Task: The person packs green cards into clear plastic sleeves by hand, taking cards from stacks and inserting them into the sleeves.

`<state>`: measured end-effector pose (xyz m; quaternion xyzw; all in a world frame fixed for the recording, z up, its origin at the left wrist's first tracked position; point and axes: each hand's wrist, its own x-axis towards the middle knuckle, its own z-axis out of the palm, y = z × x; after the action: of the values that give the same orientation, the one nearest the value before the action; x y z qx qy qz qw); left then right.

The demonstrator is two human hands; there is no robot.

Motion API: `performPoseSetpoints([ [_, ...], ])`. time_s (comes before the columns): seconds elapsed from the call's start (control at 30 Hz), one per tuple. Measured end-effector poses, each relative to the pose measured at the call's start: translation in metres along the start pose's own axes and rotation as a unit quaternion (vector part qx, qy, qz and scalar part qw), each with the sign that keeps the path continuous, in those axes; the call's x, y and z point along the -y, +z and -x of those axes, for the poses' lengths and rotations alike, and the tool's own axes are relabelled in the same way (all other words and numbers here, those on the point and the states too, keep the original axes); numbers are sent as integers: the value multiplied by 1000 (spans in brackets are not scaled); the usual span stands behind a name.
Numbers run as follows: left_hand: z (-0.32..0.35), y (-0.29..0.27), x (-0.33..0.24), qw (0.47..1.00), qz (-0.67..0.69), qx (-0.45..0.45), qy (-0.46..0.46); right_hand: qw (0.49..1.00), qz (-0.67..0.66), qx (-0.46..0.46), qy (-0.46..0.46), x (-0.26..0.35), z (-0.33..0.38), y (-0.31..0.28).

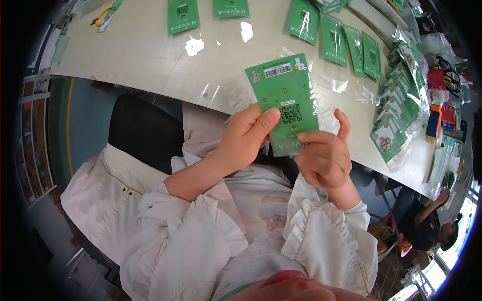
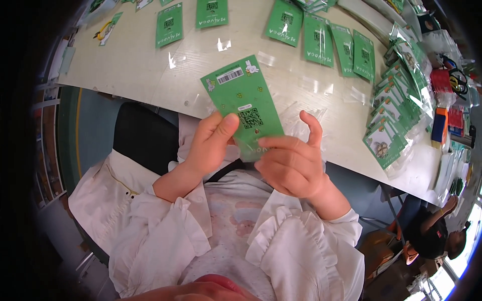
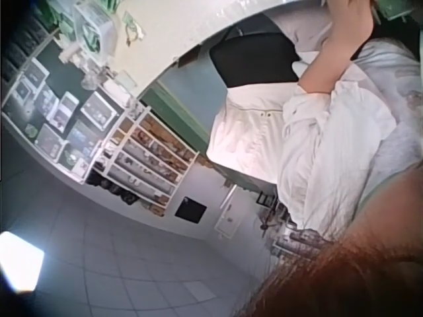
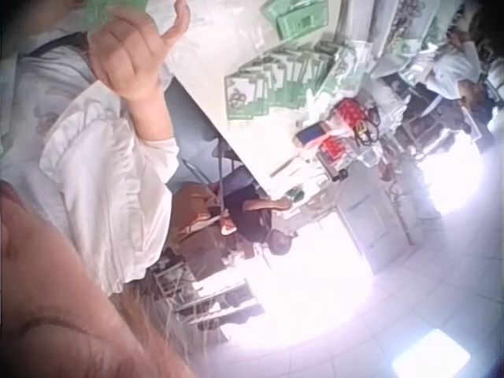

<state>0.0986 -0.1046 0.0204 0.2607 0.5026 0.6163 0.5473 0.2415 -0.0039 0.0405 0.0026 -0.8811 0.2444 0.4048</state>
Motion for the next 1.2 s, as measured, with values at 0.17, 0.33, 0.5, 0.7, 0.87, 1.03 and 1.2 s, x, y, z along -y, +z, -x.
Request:
performPoseSetpoints([
  [0.17,-1,2,-1,999,-15,-22,31,997,-39,3,71,1,-2,2],
  [0.33,-2,3,-2,997,70,-11,-8,985,-139,22,96,-2,0,2],
  [0.5,-3,0,-1,995,90,-11,-29,948,-302,-9,105,-1,3,-3],
  [0.7,-3,-4,-10,987,152,-17,-44,946,-316,0,68,-8,-5,3],
  [0.87,-9,-7,-12,989,141,-16,-30,945,-315,-19,84,-19,-2,0],
  [1.03,-14,-7,-14,994,112,-3,-15,950,-304,8,69,-21,-4,-6],
  [1.2,-19,-11,-15,960,251,-38,-121,973,-232,9,17,-15,-8,-13],
])
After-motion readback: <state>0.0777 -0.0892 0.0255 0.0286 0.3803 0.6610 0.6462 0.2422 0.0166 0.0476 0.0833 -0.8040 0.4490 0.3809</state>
